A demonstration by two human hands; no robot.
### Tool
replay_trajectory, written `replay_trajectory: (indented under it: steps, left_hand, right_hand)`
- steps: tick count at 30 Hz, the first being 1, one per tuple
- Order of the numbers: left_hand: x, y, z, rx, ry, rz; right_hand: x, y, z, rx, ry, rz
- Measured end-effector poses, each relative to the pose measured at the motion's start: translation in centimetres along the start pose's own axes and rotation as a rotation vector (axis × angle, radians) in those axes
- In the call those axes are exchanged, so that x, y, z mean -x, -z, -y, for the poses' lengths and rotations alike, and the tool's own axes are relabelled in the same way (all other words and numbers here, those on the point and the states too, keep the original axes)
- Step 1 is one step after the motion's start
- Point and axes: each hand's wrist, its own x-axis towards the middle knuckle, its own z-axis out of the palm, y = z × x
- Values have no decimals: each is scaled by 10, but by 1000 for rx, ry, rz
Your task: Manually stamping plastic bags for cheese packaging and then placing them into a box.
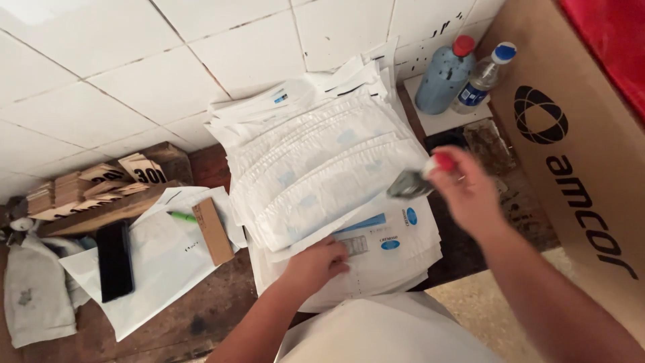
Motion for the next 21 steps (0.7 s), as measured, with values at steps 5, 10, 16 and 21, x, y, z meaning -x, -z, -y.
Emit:
replay_trajectory:
  steps: [5, 10, 16, 21]
  left_hand:
    - [3, 23, -20, 17, 65, -8]
    - [6, 48, -41, 11, 146, 4]
    - [11, 73, -66, 355, 390, -104]
    - [4, 56, -48, 437, 236, -325]
  right_hand:
    - [-40, 37, -49, -57, 380, -260]
    - [-73, 52, -76, 104, 587, -297]
    - [-71, 37, -56, 176, 421, -161]
    - [-121, 18, -96, 271, 759, -275]
